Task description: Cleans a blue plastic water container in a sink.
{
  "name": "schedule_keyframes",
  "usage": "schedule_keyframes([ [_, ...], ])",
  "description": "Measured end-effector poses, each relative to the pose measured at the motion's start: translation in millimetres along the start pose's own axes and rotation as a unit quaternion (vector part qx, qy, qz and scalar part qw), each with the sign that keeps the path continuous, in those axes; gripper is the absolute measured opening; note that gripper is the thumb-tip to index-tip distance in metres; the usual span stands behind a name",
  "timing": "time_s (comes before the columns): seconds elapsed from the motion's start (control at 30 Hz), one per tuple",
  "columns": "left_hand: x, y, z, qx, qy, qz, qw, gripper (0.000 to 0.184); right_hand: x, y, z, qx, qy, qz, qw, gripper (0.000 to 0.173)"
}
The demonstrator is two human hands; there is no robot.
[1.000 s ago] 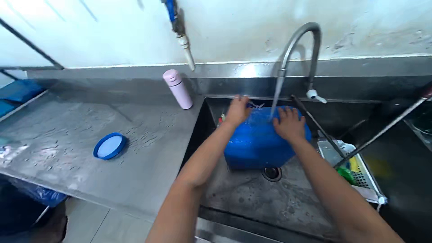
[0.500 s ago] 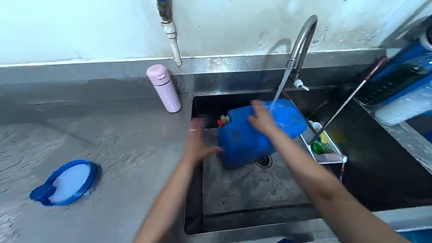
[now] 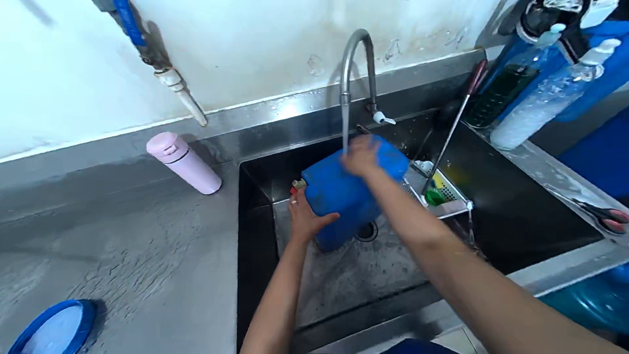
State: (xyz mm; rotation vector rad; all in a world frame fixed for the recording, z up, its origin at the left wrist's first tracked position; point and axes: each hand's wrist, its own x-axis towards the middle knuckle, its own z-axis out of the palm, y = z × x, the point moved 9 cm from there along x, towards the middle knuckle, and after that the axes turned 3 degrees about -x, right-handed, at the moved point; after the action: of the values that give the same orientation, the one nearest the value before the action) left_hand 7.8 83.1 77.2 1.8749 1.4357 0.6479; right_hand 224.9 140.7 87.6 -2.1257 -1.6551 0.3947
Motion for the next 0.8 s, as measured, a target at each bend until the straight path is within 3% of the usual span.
schedule_keyframes([
  [0.07,16,-2,-3,0.015,0.012,0.044,0.999,0.110,-29,-86,46,0.012,-0.080,-0.118,0.990,0.066],
  [0.13,21,-3,-10,0.020,0.028,0.073,0.997,0.109,-51,-122,57,-0.020,-0.186,-0.197,0.962,0.056],
  [0.2,16,-3,-10,0.028,0.011,0.024,0.999,0.117,-40,-80,32,-0.013,-0.171,-0.164,0.971,0.052],
  [0.3,12,6,-6,0.066,-0.014,0.026,0.997,0.122,-1,55,-26,0.009,-0.081,0.062,0.995,0.078],
  [0.37,21,28,-9,0.153,-0.014,0.071,0.986,0.117,-5,91,-49,0.039,-0.011,0.147,0.988,0.092],
  [0.47,57,70,20,0.273,-0.017,0.129,0.953,0.110,1,78,-40,0.065,-0.047,0.142,0.987,0.094],
  [0.57,93,115,99,0.315,-0.098,0.089,0.940,0.088,5,91,-44,0.150,-0.083,0.057,0.983,0.067],
  [0.63,104,141,136,0.345,-0.116,0.060,0.930,0.086,9,166,-50,0.232,-0.019,0.068,0.970,0.044],
  [0.7,113,160,157,0.355,-0.114,0.051,0.927,0.074,6,275,-43,0.192,0.045,0.166,0.966,0.035],
  [0.73,117,165,163,0.355,-0.108,0.048,0.927,0.065,-1,327,-28,0.158,0.039,0.225,0.961,0.035],
  [0.8,127,166,162,0.345,-0.093,0.039,0.933,0.051,-13,405,10,0.095,-0.053,0.321,0.941,0.045],
])
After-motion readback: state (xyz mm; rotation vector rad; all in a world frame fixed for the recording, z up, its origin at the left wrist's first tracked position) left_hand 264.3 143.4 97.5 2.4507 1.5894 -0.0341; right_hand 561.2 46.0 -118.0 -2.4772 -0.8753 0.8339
